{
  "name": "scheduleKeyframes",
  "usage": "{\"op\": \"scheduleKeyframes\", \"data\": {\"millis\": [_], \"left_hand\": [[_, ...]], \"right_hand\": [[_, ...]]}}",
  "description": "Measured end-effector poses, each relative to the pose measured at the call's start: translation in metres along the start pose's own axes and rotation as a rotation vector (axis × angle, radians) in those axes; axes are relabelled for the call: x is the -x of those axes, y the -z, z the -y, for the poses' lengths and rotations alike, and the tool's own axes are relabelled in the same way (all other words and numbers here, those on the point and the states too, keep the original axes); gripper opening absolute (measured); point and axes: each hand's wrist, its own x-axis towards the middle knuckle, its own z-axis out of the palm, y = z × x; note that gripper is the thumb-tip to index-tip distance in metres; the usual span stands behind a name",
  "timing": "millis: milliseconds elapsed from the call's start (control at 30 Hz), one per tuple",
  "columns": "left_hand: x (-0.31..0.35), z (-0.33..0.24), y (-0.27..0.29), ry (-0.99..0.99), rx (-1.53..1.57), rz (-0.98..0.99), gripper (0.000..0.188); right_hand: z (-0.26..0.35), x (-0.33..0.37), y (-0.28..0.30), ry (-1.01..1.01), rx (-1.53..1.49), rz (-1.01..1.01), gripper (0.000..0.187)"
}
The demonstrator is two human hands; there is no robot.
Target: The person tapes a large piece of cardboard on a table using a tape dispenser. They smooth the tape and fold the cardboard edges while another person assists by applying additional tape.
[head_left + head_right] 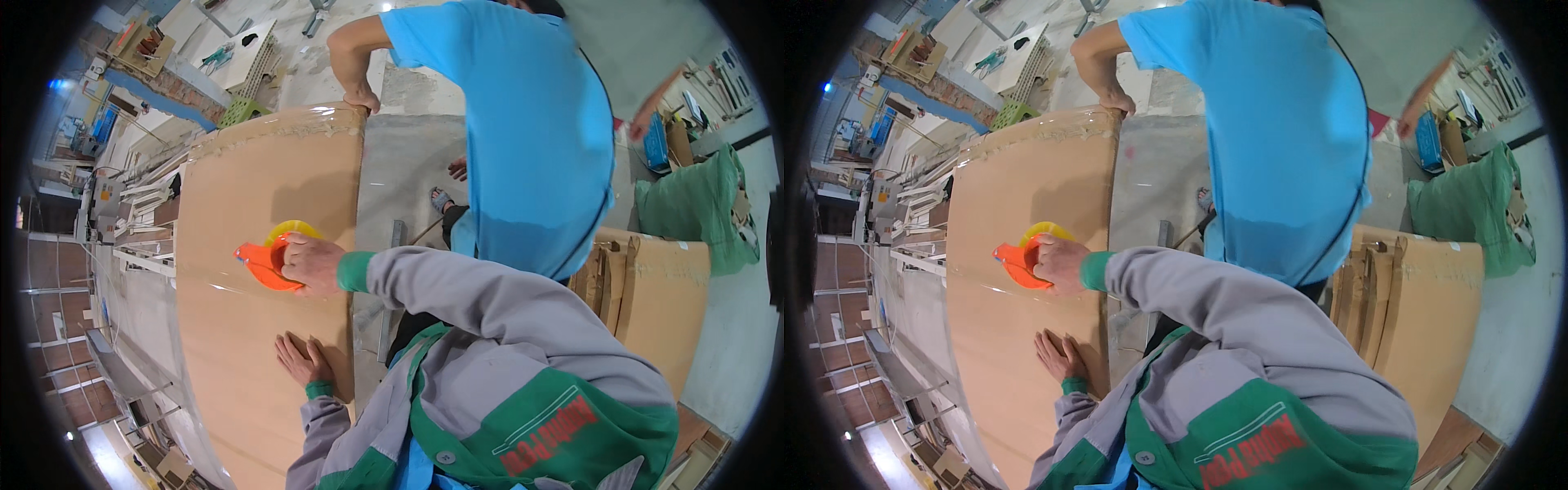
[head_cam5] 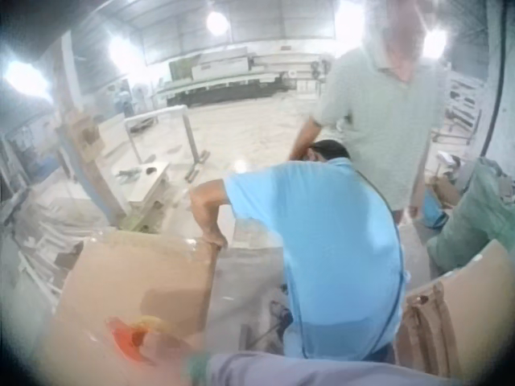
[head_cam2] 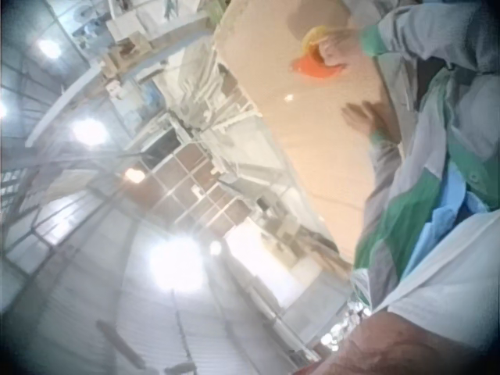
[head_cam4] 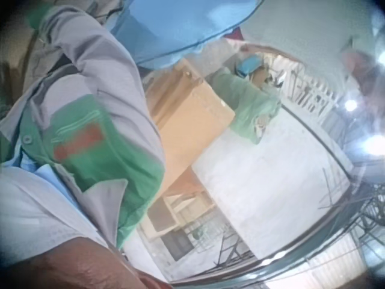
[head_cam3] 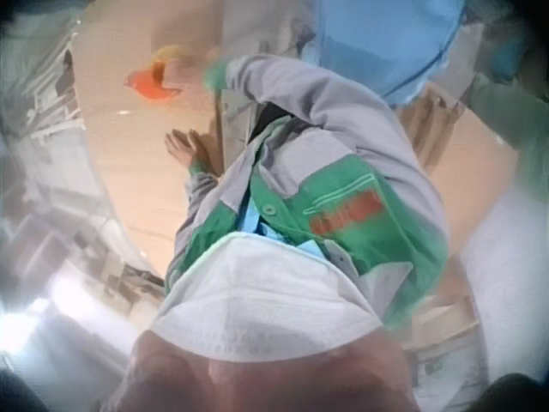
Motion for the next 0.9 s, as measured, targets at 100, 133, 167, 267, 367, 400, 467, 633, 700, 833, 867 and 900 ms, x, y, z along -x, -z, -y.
{"op": "scheduleKeyframes", "data": {"millis": [100,133,167,267,367,400,467,633,700,833,867,900], "left_hand": [[-0.003,-0.003,0.003,0.023,0.028,0.023,0.068],[-0.006,-0.004,0.004,0.013,0.035,0.016,0.068],[-0.006,-0.005,0.004,0.021,0.046,0.015,0.067],[-0.007,-0.007,0.002,0.093,0.012,0.026,0.072],[-0.006,-0.008,-0.003,0.143,-0.119,0.051,0.077],[-0.008,-0.006,-0.001,0.109,-0.164,0.069,0.077],[-0.015,-0.009,0.000,0.182,-0.187,0.151,0.076],[-0.128,-0.020,0.033,0.195,-0.151,-0.265,0.046],[-0.208,-0.042,0.032,0.123,0.071,-0.336,0.035],[-0.362,-0.124,-0.001,-0.047,0.457,-0.158,0.037],[-0.393,-0.152,-0.019,-0.029,0.703,-0.076,0.037],[-0.421,-0.184,-0.038,-0.028,0.771,-0.007,0.033]], "right_hand": [[-0.038,-0.034,-0.042,0.149,0.243,0.049,0.027],[-0.050,-0.049,-0.053,0.205,0.253,0.033,0.025],[-0.059,-0.064,-0.062,0.266,0.250,0.019,0.024],[-0.074,-0.081,-0.068,0.316,0.216,-0.100,0.030],[-0.084,-0.075,-0.053,0.102,-0.131,-0.247,0.041],[-0.089,-0.062,-0.045,0.008,-0.299,-0.340,0.044],[-0.117,-0.031,-0.028,-0.239,-0.535,-0.535,0.046],[-0.235,0.059,0.014,-0.998,-0.493,-0.519,0.030],[-0.275,0.084,0.024,-1.220,-0.602,-0.610,0.034],[-0.319,0.148,0.013,-1.351,-0.717,-0.285,0.036],[-0.317,0.168,0.004,-1.387,-0.654,-0.181,0.038],[-0.311,0.189,-0.007,-1.375,-0.593,-0.112,0.040]]}}
